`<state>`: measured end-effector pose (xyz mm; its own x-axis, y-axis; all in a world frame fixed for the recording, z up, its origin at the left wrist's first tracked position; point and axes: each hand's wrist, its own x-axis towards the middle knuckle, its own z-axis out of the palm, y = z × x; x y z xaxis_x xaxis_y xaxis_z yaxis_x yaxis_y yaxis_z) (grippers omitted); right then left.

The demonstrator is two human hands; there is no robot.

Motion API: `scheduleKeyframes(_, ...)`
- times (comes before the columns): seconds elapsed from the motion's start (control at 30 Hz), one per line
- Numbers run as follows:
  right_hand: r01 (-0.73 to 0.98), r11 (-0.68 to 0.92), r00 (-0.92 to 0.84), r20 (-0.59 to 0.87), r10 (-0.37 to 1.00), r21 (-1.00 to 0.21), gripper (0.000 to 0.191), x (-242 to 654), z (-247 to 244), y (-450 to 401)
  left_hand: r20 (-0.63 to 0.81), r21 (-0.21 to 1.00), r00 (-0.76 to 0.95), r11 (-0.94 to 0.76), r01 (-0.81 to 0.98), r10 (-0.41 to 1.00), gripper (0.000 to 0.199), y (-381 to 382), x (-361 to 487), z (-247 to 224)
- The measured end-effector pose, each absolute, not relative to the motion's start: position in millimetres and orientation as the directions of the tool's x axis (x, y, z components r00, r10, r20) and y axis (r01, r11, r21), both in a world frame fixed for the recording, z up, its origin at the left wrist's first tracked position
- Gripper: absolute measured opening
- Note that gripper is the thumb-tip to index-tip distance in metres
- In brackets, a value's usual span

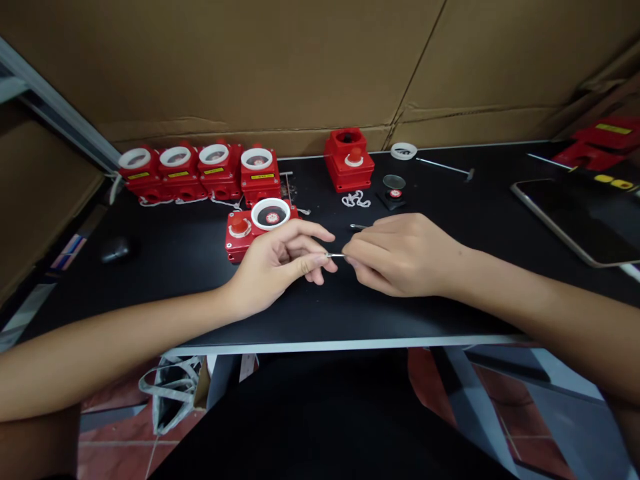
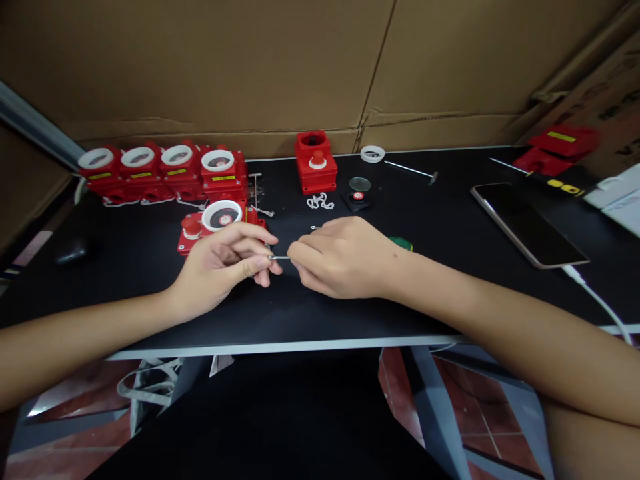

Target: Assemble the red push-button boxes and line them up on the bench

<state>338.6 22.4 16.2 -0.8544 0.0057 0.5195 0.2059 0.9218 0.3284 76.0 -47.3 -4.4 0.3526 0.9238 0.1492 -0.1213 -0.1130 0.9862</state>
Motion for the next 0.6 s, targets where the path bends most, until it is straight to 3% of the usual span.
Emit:
scheduleKeyframes(0.37, 0.205, 0.895, -0.874, 0.486, -0.015, 0.397, 0.034, 339.0, 23.0, 16.5, 0.182, 0.982, 0.375, -0.185, -0.029, 0.909, 0.040, -53.1, 75.4, -2.5)
scheduleKeyframes(0.6, 0.164, 0.881, -0.902, 0.429, -0.048, 0.444, 0.035, 342.9, 27.1, 14.3, 0.114, 0.987, 0.465, -0.152, 0.045, 0.878, 0.036, -53.8, 75.7, -4.6)
